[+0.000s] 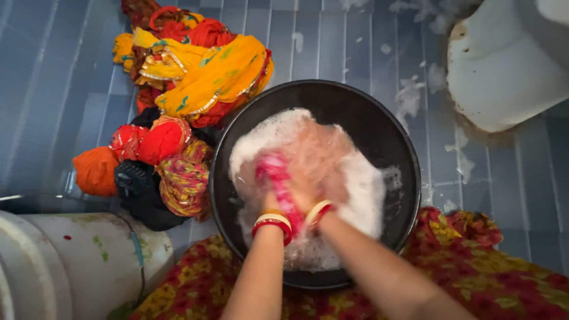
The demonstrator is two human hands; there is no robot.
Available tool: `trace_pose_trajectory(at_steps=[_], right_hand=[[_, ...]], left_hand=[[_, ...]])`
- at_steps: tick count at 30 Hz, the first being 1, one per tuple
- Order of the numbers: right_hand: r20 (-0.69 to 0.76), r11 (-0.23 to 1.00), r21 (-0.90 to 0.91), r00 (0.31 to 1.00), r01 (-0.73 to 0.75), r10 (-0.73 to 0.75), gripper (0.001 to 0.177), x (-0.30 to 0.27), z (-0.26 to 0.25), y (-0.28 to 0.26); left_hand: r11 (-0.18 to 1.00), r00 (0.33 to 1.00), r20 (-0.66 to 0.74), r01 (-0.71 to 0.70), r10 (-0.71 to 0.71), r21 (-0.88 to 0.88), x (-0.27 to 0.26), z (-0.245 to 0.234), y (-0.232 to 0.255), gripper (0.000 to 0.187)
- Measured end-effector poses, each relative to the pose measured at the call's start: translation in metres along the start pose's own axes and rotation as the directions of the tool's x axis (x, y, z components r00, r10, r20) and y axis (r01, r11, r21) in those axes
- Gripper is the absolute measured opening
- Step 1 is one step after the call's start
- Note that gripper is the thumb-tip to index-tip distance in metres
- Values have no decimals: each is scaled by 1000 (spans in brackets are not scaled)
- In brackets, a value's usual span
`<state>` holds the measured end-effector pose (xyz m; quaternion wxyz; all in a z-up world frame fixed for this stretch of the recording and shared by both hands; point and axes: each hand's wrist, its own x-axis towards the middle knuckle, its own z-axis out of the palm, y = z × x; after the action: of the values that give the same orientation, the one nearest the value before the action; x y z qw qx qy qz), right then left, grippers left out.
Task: The person washes a red piece of clothing in a basin of soapy water by hand, scrubbing and rinsing the fabric repeatedly.
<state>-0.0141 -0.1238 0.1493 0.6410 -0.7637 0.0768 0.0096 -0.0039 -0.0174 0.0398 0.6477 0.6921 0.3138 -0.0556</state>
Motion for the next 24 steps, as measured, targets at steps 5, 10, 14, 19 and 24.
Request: trace_pose_trajectory(at_steps=[5,10,14,19,24], right_hand=[[258,709,-330,782,624,-568,23,-37,26,-45],[62,827,502,964,-253,257,16,25,-16,-50],[98,988,145,994,-56,42,33,17,-29,-61],[62,969,-236,994,-75,92,55,56,-37,-59],[-260,826,-470,943,-311,207,57,78,-159,-30]], left_hand=[[553,837,546,442,28,-707,-6,-29,16,44],[728,811,569,472,-138,-497,-31,25,53,41],[606,808,590,468,3,-644,-25,24,74,38],[712,863,505,338,26,-615,-24,21,130,34],[1000,540,842,13,-7,0,-28,-26,179,31]])
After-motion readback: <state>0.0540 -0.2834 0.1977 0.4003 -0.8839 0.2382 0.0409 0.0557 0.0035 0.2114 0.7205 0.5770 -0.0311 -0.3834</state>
